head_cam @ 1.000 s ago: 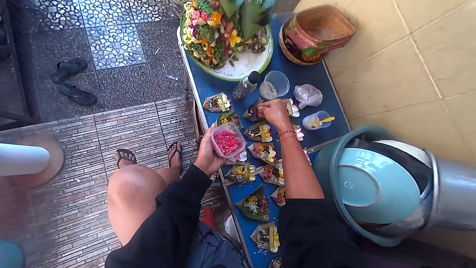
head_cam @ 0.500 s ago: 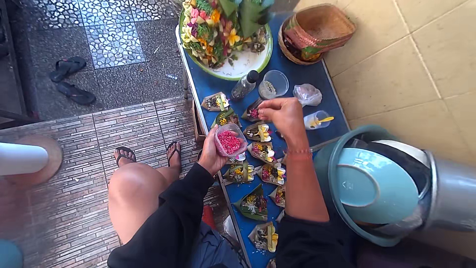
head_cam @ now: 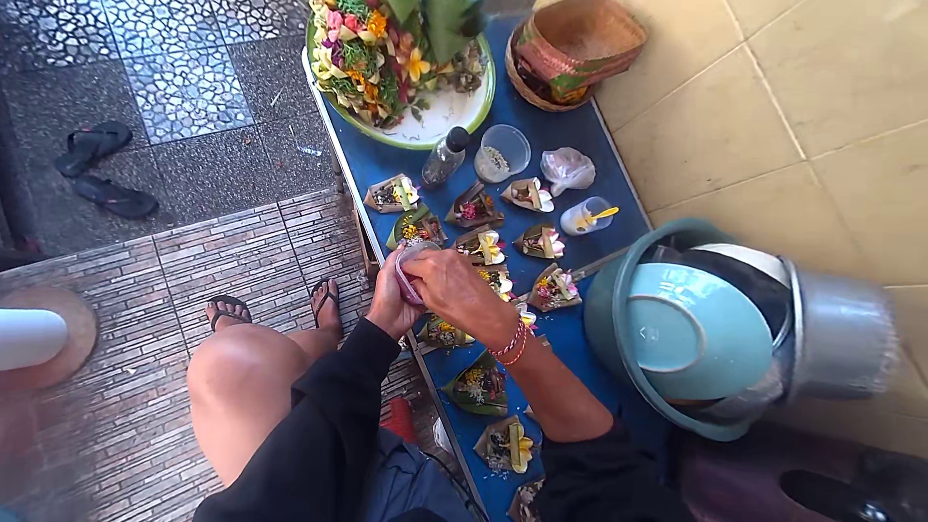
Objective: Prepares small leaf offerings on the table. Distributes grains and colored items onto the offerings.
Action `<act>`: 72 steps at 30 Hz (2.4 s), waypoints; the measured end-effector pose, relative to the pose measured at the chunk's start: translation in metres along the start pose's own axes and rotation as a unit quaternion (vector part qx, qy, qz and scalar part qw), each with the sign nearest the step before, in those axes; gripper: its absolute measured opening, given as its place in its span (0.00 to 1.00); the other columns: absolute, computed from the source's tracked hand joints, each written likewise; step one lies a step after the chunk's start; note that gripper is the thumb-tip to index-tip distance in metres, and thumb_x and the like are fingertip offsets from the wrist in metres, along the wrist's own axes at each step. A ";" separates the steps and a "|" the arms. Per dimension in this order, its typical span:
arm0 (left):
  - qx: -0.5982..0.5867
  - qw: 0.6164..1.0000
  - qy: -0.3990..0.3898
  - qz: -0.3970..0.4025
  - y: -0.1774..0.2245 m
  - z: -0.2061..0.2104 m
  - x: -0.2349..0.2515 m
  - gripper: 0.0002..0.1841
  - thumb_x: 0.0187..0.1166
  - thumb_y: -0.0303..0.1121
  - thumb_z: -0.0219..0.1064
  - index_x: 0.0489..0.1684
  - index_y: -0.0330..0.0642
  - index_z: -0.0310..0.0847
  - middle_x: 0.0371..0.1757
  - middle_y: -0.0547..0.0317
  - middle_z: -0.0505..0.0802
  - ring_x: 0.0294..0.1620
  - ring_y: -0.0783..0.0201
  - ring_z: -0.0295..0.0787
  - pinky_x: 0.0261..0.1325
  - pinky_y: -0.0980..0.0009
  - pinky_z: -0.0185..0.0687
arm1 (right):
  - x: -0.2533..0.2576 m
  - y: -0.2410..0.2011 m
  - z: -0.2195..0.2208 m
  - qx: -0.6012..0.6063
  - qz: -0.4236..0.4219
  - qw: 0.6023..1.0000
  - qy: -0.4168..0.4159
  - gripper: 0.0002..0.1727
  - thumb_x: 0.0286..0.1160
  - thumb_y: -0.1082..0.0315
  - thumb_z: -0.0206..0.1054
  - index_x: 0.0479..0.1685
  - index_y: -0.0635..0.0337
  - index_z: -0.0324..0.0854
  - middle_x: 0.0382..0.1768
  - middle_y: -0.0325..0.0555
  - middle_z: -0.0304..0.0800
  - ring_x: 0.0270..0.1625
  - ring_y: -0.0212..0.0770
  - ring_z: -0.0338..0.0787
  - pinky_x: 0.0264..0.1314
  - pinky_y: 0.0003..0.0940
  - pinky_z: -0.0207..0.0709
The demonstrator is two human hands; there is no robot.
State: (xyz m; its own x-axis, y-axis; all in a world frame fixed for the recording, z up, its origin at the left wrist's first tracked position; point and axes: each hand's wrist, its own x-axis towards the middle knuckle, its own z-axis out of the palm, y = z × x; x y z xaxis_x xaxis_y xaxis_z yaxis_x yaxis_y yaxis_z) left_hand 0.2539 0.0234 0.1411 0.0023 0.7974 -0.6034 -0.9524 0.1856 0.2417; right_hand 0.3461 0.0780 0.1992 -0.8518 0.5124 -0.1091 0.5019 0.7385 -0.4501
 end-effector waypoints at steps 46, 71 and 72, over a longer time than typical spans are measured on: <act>0.018 1.000 0.005 -0.019 0.003 0.010 -0.003 0.32 0.91 0.60 0.38 0.57 0.44 0.81 0.47 0.47 0.92 0.45 0.54 0.93 0.48 0.58 0.91 | 0.041 0.237 -0.062 0.073 0.443 0.883 0.135 0.15 0.80 0.76 0.61 0.57 0.64 0.91 0.56 0.60 0.93 0.58 0.51 0.94 0.68 0.48 0.82; 0.073 0.996 0.010 -0.057 -0.001 0.003 -0.001 0.31 0.91 0.59 0.39 0.55 0.43 0.82 0.44 0.48 0.94 0.42 0.55 0.94 0.44 0.60 0.92 | -0.060 0.008 -0.030 0.205 0.149 0.936 0.244 0.08 0.79 0.75 0.68 0.50 0.64 0.90 0.44 0.52 0.95 0.39 0.41 0.94 0.45 0.40 0.90; 0.086 0.994 0.004 -0.064 -0.003 0.001 -0.003 0.30 0.91 0.59 0.40 0.56 0.44 0.81 0.44 0.49 0.94 0.42 0.56 0.94 0.44 0.60 0.92 | -0.063 -0.005 -0.018 0.179 0.145 0.939 0.255 0.07 0.77 0.75 0.70 0.46 0.63 0.92 0.42 0.50 0.96 0.39 0.41 0.94 0.45 0.41 0.90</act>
State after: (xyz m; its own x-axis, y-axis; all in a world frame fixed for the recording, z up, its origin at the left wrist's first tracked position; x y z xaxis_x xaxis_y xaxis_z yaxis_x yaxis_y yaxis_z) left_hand 0.2568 0.0213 0.1426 0.1165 0.7560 -0.6441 -0.8785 0.3809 0.2883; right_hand 0.3997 0.0502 0.2245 -0.4580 0.8802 0.1249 0.5413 0.3875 -0.7462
